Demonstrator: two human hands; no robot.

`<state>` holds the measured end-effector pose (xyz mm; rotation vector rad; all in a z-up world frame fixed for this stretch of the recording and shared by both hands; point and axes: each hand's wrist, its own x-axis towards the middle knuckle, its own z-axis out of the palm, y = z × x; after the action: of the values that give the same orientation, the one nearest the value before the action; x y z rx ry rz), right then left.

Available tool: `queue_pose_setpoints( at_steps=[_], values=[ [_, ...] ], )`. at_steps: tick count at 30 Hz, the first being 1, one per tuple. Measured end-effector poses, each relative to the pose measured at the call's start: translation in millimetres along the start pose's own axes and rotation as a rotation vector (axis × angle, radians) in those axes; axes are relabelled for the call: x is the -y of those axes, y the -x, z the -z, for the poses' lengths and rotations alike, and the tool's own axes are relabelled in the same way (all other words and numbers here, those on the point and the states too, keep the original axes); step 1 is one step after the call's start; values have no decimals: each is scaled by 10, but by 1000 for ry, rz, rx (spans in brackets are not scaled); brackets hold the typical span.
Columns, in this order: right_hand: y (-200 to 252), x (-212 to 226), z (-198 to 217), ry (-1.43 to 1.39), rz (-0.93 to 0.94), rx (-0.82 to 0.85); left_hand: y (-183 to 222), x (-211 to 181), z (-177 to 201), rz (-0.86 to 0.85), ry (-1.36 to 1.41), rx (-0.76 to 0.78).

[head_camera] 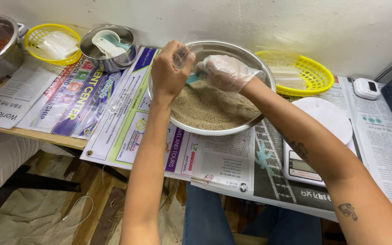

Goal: Scooping powder into small plastic bags, weighing them on a digital scale, and placing them in a crate.

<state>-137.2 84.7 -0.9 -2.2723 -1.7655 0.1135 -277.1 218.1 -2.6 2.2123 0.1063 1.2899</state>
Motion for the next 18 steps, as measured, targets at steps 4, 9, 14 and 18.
queue_pose_setpoints(
  at_steps=[4,9,14,18],
  values=[
    [157,-25,112,-1,225,-171,2,11,-20,36,-74,20],
    [460,-81,464,-430,-95,-141,28,34,-40,128,-260,91],
    [778,-384,587,-557,-145,-239,57,52,-64,197,-454,248],
    [1004,-283,806,-699,-317,-246,92,41,-106,202,-522,313]
  ],
)
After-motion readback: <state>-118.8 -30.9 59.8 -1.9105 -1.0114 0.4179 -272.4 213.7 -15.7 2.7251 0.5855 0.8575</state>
